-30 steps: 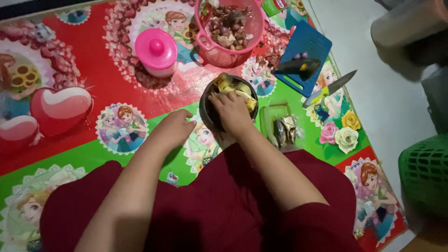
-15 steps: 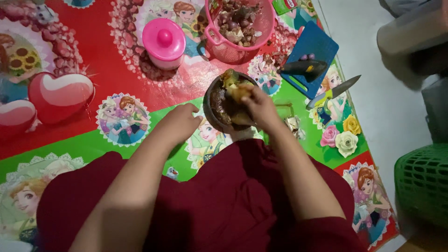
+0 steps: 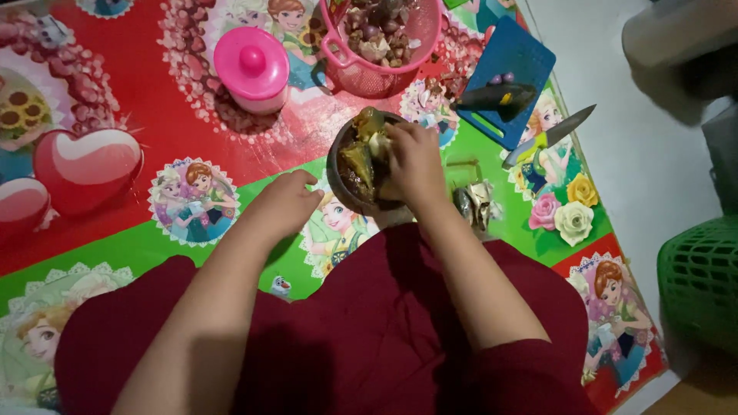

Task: Grinding ingredients in a mortar and pestle and preparing small fish for a meal

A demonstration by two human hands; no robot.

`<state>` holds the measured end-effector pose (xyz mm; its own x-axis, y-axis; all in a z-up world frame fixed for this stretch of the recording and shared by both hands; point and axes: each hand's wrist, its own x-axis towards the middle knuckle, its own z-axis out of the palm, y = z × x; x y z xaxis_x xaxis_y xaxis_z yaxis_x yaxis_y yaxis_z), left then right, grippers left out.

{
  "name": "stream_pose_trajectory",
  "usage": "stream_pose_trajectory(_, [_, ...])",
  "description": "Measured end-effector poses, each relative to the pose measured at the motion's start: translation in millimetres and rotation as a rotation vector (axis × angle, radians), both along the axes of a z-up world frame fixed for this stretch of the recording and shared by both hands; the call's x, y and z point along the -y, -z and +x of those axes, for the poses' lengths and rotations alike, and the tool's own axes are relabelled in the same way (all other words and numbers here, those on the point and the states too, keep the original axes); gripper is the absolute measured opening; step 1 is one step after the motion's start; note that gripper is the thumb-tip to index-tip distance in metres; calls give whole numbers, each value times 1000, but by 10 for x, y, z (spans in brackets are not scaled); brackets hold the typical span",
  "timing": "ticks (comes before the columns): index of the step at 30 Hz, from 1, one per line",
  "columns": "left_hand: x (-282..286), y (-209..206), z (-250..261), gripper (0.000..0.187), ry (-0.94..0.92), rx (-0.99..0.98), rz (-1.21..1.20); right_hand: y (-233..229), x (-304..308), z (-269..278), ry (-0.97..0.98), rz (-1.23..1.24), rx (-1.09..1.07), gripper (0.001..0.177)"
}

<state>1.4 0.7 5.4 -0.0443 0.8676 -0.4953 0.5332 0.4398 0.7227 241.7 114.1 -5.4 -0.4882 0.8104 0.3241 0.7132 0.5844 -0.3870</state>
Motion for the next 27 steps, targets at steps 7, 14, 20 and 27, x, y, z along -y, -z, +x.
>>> stream_pose_trajectory(7, [-24, -18, 31, 47, -6, 52, -16, -50, 278, -278, -86, 68, 173, 55])
stream_pose_trajectory(14, [21, 50, -20, 47, -23, 18, 7, 43, -3, -426, 48, -86, 120, 26])
stream_pose_trajectory(20, [-11, -75, 6, 47, -14, 40, 28, 282, -214, -186, 24, -168, 93, 20])
stream_pose_trajectory(27, [-6, 218, -33, 46, 56, -1, 73, -62, 59, -410, -134, -16, 105, 29])
